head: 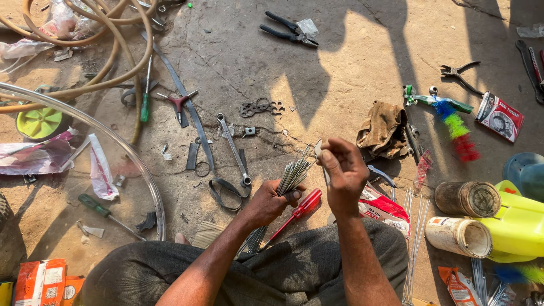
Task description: The person is assembling a bicycle wheel by inserting spokes into the hub. They hold a bundle of spokes, separate them, and insert them one by one into the hub flanges, then arrange them around the hub.
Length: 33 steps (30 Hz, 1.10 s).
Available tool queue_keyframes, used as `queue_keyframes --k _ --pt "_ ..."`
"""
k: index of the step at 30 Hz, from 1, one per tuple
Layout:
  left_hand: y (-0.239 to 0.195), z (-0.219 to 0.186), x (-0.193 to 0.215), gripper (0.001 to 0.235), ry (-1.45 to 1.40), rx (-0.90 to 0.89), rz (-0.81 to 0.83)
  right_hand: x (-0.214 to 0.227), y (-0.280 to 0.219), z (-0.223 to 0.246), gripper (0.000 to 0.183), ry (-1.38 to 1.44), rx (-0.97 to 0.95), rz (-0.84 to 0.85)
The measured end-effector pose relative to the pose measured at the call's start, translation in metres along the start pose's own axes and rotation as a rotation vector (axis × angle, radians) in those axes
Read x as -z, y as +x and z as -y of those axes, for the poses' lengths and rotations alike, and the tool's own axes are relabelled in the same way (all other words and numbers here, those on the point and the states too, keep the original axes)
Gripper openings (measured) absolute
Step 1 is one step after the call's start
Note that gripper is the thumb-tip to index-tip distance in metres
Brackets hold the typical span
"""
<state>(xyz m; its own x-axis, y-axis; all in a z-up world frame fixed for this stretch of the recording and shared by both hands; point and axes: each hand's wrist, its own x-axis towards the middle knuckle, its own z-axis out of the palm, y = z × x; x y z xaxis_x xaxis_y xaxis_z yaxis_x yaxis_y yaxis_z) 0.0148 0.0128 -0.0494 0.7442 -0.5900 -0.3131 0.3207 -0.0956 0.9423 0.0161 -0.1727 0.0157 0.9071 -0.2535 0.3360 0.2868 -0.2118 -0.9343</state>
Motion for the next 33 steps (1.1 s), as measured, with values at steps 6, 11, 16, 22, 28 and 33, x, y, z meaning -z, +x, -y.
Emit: queue_keyframes --k 6,11,16,22,28,33 --pt "0.004 0.011 0.004 0.050 0.047 -0.158 0.016 -0.014 -0.030 -0.001 0.035 -0.441 0.393 0.247" --pt "0.001 0.016 0.008 0.032 0.137 -0.112 -0.030 -0.037 -0.033 0.025 0.033 -0.635 0.469 0.168" --pt "0.006 0.016 0.009 0.007 0.108 -0.150 -0.042 -0.047 -0.035 0.036 0.028 -0.699 0.515 0.123" --pt "0.006 0.010 0.007 0.031 0.119 -0.019 -0.033 -0.036 -0.010 0.021 0.021 -0.743 0.587 0.190" --pt "0.003 0.006 0.002 0.038 -0.017 -0.103 -0.018 -0.028 0.015 0.021 0.020 -0.646 0.461 -0.009" --pt "0.004 0.003 0.005 0.041 0.070 -0.078 -0.002 -0.031 -0.015 0.030 0.050 -0.494 0.376 -0.005"
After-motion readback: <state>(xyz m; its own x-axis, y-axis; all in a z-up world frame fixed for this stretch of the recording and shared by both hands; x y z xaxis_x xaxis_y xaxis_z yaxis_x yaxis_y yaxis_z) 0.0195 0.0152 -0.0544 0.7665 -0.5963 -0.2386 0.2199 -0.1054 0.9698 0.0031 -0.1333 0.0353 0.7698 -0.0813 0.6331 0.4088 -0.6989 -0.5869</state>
